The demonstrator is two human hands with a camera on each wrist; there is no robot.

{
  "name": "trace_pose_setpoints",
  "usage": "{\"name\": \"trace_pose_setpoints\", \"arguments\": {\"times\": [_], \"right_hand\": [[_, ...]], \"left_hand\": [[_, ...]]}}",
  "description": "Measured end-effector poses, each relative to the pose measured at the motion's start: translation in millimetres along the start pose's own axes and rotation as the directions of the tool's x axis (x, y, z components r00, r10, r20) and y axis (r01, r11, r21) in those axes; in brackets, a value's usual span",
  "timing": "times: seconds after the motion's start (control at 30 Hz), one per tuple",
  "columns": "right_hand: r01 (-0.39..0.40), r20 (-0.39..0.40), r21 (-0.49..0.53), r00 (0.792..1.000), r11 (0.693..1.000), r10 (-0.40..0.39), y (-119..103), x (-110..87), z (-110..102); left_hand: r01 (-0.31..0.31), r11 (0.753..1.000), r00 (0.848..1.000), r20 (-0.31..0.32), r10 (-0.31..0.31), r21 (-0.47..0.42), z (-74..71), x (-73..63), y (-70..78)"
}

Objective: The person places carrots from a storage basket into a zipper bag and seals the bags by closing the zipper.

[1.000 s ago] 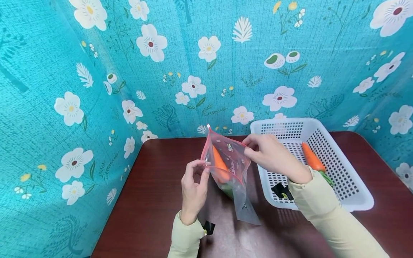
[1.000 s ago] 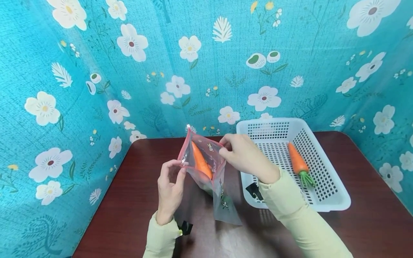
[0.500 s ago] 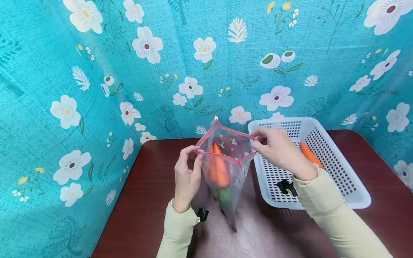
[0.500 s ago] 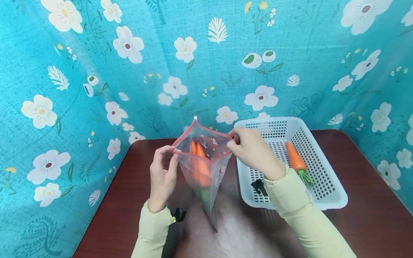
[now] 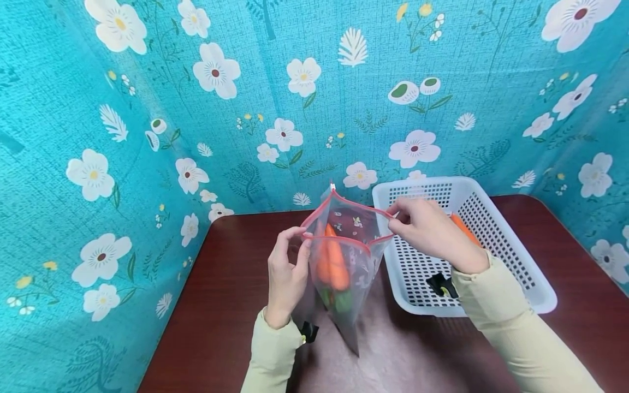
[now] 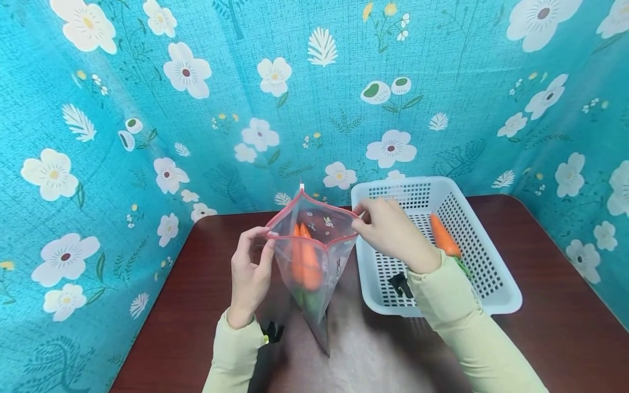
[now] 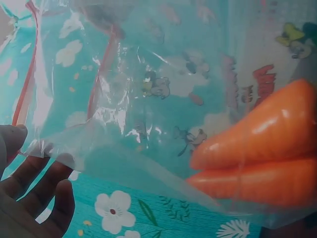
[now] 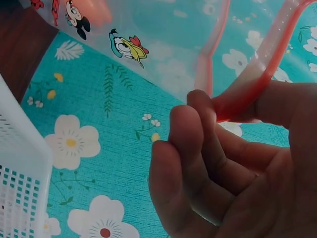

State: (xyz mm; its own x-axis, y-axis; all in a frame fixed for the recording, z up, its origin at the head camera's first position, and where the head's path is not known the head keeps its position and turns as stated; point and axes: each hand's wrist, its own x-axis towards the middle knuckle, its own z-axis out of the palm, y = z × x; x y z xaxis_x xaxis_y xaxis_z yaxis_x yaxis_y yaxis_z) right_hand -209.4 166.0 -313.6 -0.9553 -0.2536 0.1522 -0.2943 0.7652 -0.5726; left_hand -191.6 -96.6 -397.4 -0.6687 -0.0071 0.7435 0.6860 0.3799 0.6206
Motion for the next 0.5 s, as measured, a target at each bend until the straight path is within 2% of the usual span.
{"name": "trace_pose_setpoints", "arguments": {"times": [0.13,0.3,0.5], "right_hand": [[0.024,-0.006,-0.032,1.000,0.999,-0.025,2.9,0.7,1.9],[0.014,0.028,-0.032,1.000,0.999,-0.013,5.3,0.2,2.9],[0.011,0.046,-0.039,0.999,0.999,-0.010,6.7,-1.0,4.1]], "left_hand": [[0.027,1.000,1.000,0.008,-0.027,0.000,2.4,-6.9,-3.3],[0.068,0.998,0.998,0.019,-0.068,0.007,4.5,-13.7,-3.6],[0.090,0.996,0.995,0.030,-0.090,0.004,6.4,-20.4,-3.8]]}}
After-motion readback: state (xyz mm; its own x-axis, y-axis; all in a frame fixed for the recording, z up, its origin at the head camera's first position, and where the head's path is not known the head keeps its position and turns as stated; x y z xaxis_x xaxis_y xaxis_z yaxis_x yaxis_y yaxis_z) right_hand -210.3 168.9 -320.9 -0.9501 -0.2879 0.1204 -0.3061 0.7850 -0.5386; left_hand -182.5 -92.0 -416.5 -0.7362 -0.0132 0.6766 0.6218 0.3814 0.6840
